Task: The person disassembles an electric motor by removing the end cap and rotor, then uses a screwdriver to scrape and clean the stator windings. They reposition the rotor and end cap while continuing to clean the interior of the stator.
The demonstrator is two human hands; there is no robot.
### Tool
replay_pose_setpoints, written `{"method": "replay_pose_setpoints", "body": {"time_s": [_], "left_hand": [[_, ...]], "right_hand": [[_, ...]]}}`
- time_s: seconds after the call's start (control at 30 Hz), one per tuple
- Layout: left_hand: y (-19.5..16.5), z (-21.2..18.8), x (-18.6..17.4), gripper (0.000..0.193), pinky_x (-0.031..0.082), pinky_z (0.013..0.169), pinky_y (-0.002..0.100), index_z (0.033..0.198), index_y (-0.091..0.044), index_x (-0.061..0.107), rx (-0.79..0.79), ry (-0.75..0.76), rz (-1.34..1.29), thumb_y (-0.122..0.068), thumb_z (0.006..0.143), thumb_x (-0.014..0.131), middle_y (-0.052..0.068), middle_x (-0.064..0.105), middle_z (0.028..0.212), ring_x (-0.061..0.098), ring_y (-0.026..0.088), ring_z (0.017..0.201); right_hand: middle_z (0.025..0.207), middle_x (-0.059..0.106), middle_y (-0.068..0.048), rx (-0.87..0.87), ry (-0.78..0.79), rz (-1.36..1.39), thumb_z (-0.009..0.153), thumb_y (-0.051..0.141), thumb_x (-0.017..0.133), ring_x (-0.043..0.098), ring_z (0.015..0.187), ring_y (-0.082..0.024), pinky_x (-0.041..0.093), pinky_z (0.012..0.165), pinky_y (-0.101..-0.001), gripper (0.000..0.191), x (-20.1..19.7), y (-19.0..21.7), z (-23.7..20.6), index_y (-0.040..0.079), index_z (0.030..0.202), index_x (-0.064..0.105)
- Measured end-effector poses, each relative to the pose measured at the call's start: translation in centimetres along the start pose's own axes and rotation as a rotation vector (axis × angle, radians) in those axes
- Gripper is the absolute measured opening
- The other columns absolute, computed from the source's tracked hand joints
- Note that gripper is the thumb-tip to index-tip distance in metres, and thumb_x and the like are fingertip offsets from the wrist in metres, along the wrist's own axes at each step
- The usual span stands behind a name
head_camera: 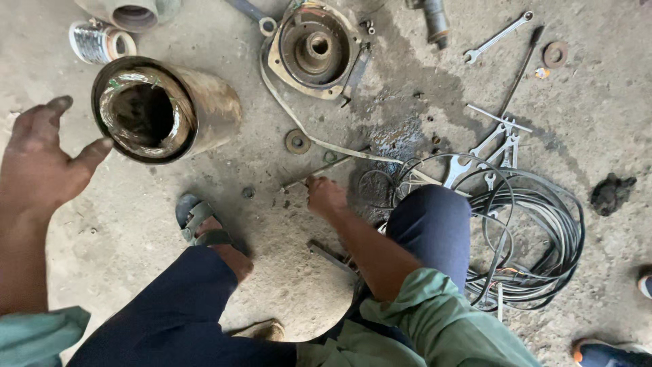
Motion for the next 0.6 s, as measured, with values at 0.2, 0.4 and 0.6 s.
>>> {"method": "replay_pose_setpoints", "body": {"time_s": [0.2,0.4,0.6], "left_hand": [[2.7,-3.7,-0.7,0.069,0.057,0.093,0.044,0.143,0.007,0.061,-0.046,0.008,-0.099,-0.036,0.095,0.087,0.030,0.068,0.122,0.070,0.038,0.110],[-0.2,-3.4,-2.0,0.069,0.056,0.082,0.038,0.141,0.009,0.061,0.044,-0.065,-0.131,-0.033,0.093,0.089,0.023,0.066,0.102,0.064,0.029,0.090],[-12.6,2.8,-6.7,0.073,0.052,0.104,0.041,0.139,-0.001,0.062,0.333,-0.108,0.091,-0.058,0.095,0.079,0.020,0.066,0.126,0.064,0.033,0.115]], "right_hand": [[0.133,0.058,-0.020,0.025,-0.131,0.113,0.096,0.021,0.059,0.057,0.122,-0.043,0.052,0.097,-0.0538,0.043,-3.5,-0.4,-0.8,0.023,0.139,0.055],[0.150,0.046,-0.022,-0.065,-0.421,0.277,0.078,0.030,0.077,0.042,0.142,-0.044,0.038,0.116,-0.0539,0.076,-10.1,-0.8,-2.5,0.013,0.145,0.046],[0.166,0.024,-0.021,-0.066,-0.825,0.142,0.078,0.026,0.075,0.016,0.157,-0.042,0.017,0.123,-0.0635,0.098,-16.6,-4.6,-4.6,0.006,0.160,0.026]]}}
Point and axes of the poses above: each hand's wrist, its own z-axis towards the middle knuckle, its own x-axis out of the palm, y = z × x, the point moved 6 cm from there along z, towards the middle knuckle
